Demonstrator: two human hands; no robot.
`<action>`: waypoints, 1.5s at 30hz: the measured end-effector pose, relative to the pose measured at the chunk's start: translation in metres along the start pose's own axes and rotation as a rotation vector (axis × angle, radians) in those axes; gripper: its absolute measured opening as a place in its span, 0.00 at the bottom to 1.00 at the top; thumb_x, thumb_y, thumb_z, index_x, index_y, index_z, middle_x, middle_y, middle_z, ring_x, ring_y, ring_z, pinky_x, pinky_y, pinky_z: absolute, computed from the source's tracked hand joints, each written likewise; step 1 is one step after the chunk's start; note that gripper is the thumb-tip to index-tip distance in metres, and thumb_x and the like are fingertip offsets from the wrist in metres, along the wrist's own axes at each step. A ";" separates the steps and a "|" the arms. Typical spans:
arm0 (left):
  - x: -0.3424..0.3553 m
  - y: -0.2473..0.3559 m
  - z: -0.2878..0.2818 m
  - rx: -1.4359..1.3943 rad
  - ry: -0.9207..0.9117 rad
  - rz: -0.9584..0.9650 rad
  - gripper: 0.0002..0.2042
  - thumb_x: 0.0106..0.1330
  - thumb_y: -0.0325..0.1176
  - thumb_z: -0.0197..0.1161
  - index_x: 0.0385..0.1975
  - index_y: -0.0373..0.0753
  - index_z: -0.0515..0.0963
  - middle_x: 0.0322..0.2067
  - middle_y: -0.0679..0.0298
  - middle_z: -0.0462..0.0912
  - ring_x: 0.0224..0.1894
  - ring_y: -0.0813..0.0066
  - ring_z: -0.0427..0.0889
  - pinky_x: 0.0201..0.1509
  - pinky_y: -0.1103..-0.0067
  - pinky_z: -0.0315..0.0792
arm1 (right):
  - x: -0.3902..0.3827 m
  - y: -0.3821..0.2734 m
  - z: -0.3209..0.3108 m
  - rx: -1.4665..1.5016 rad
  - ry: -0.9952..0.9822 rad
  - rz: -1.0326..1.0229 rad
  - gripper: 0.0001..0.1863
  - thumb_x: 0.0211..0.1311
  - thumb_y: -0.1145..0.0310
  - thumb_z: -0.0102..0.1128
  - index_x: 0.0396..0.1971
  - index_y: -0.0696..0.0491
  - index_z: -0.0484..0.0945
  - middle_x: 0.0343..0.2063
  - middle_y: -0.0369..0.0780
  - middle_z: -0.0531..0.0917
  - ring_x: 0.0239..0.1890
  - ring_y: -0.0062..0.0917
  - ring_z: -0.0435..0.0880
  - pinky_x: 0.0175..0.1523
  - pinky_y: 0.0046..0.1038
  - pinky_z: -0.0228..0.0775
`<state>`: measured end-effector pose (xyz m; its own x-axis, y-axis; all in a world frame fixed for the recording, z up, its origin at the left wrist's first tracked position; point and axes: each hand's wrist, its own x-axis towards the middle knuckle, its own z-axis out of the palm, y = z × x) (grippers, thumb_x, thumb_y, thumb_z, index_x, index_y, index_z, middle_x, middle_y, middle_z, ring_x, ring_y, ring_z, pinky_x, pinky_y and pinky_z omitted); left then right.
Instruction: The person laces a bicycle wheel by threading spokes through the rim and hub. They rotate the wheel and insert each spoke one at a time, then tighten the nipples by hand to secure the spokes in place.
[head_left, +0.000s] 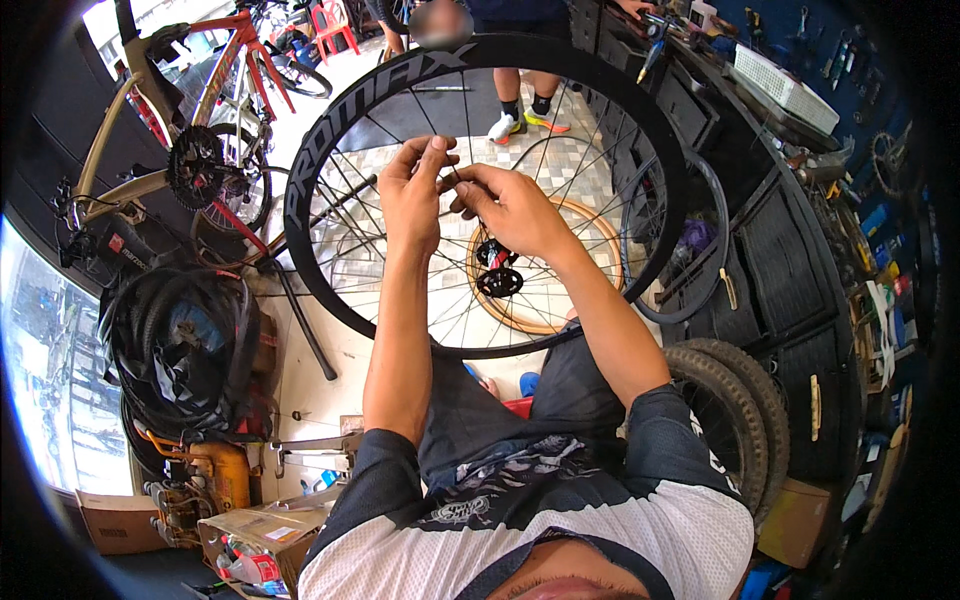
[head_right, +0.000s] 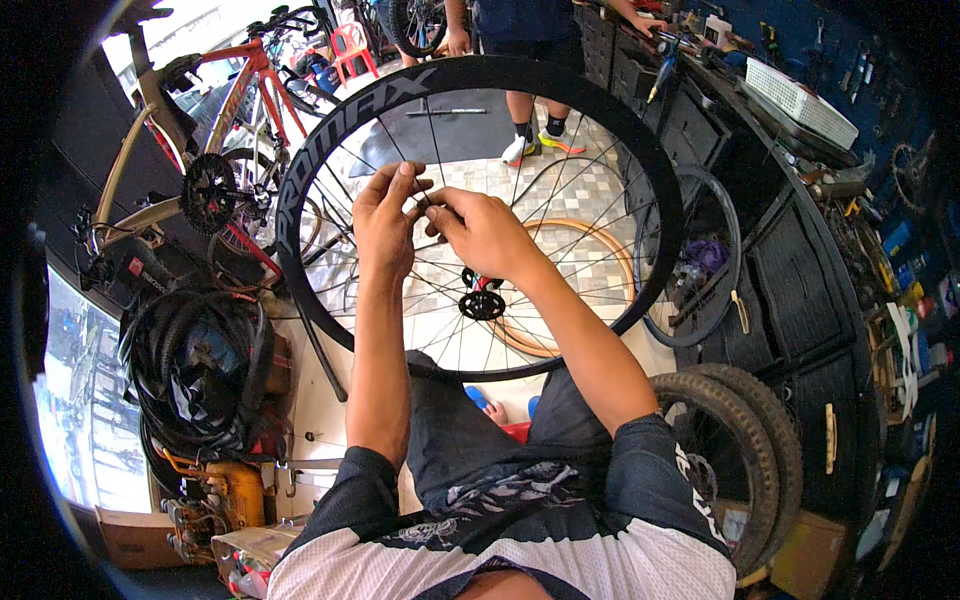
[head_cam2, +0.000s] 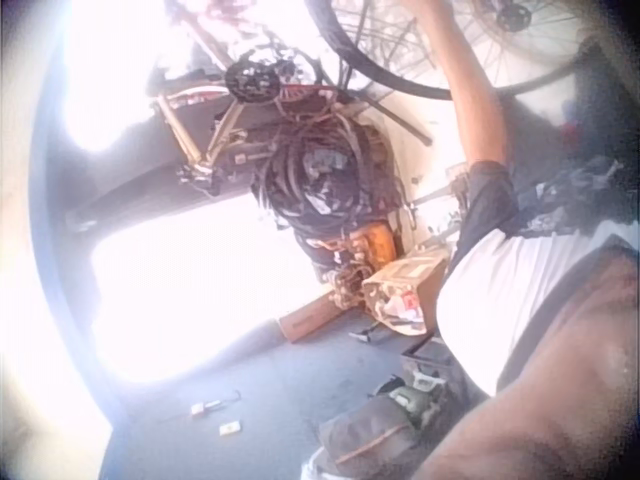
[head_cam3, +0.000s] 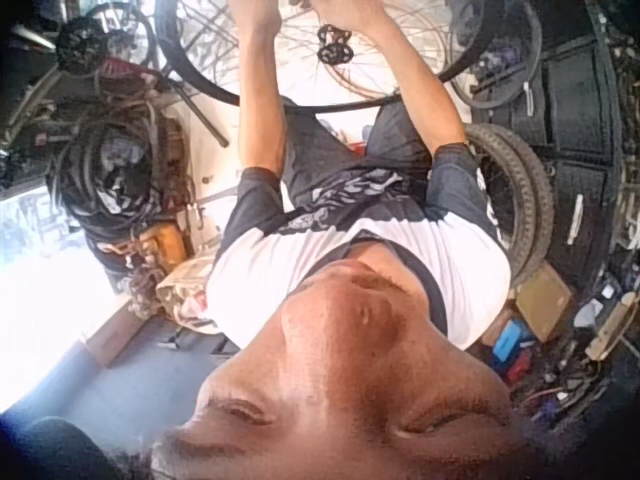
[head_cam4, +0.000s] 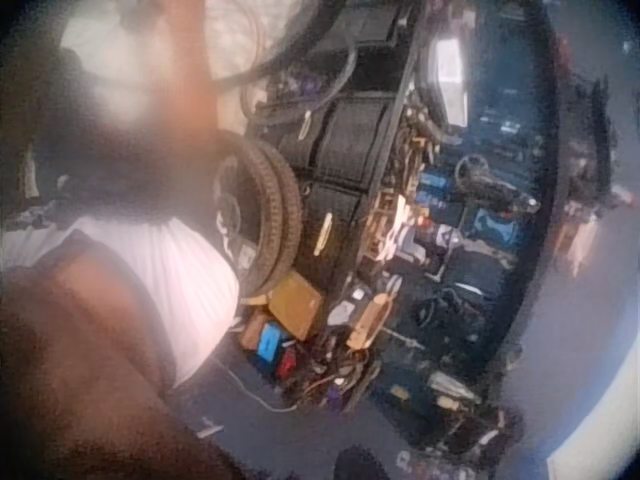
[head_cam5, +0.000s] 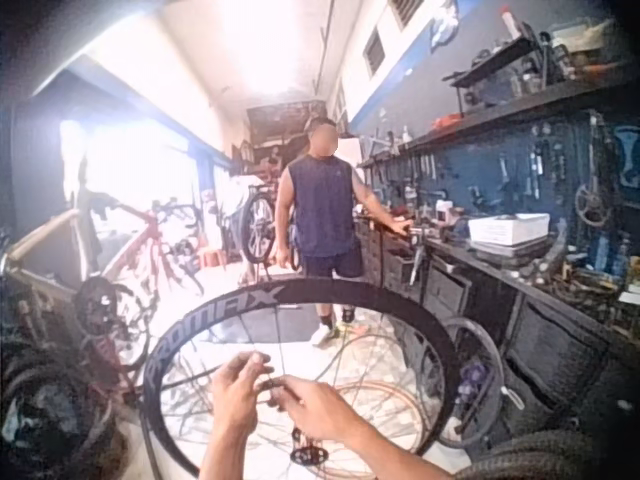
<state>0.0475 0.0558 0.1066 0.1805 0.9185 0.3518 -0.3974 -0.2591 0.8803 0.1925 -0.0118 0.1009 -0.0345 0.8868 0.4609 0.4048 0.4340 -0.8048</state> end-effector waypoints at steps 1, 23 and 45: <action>0.000 -0.001 -0.002 -0.018 -0.002 -0.004 0.12 0.78 0.37 0.66 0.48 0.32 0.84 0.46 0.61 0.87 0.47 0.74 0.84 0.45 0.75 0.82 | 0.002 0.002 0.001 0.043 -0.022 0.037 0.14 0.78 0.66 0.57 0.50 0.59 0.85 0.34 0.47 0.91 0.36 0.38 0.92 0.45 0.37 0.80; 0.036 0.037 0.021 -0.070 0.228 0.057 0.17 0.67 0.35 0.79 0.48 0.30 0.85 0.33 0.68 0.85 0.28 0.82 0.77 0.29 0.83 0.69 | 0.005 -0.021 -0.006 -0.481 0.049 0.117 0.12 0.68 0.62 0.69 0.42 0.54 0.85 0.31 0.47 0.90 0.40 0.45 0.91 0.48 0.45 0.79; 0.030 0.037 0.025 -0.151 0.256 0.076 0.15 0.67 0.34 0.78 0.44 0.30 0.86 0.31 0.66 0.85 0.26 0.82 0.76 0.28 0.83 0.69 | 0.005 -0.016 -0.013 -0.196 0.085 0.157 0.12 0.68 0.64 0.71 0.39 0.59 0.84 0.29 0.45 0.90 0.29 0.33 0.90 0.38 0.35 0.79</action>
<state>0.0610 0.0660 0.1580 -0.0795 0.9485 0.3066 -0.5336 -0.3003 0.7906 0.1978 -0.0167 0.1211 0.1161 0.9207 0.3725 0.5690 0.2457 -0.7848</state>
